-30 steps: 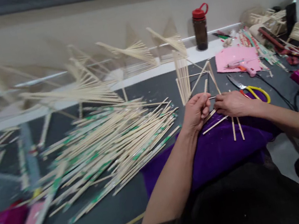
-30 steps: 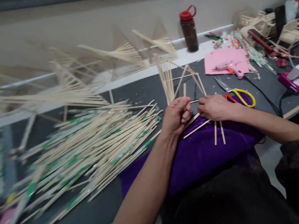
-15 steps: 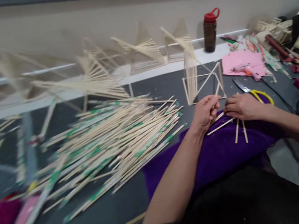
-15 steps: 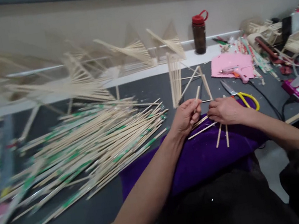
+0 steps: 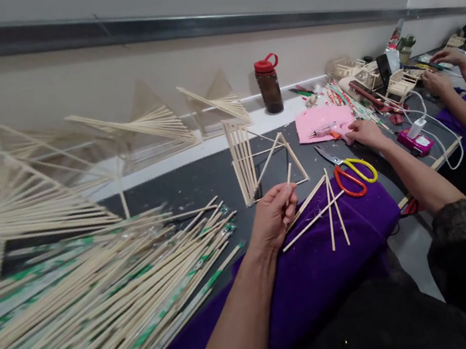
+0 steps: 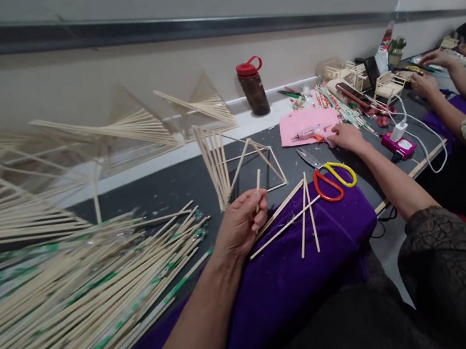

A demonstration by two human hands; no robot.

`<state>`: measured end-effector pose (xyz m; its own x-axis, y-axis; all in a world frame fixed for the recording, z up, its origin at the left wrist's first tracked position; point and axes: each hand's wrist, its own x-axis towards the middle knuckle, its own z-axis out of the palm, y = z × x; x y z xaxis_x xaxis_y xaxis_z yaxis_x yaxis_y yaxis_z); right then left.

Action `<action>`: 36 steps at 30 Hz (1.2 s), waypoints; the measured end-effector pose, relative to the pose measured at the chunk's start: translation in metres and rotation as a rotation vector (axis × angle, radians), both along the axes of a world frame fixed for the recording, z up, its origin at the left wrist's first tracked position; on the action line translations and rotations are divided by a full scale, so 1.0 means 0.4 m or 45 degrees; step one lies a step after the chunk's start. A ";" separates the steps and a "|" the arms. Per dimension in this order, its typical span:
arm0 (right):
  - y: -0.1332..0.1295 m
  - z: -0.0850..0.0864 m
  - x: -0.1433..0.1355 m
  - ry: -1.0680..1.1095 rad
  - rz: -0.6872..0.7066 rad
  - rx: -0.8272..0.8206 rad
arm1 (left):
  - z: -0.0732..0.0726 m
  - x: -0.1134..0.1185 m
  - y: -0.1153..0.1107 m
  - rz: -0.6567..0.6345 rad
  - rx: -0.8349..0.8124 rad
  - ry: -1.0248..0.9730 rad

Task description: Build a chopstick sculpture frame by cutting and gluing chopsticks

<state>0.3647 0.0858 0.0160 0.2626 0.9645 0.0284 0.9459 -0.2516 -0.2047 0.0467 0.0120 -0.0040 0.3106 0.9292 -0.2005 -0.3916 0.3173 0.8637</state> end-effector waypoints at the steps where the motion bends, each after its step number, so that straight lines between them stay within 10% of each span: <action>1: 0.012 -0.005 -0.004 0.006 -0.003 -0.034 | 0.000 -0.001 0.001 -0.001 0.001 0.002; 36: 0.125 -0.009 -0.054 0.136 -0.162 0.286 | -0.007 -0.007 0.000 -0.059 -0.071 -0.025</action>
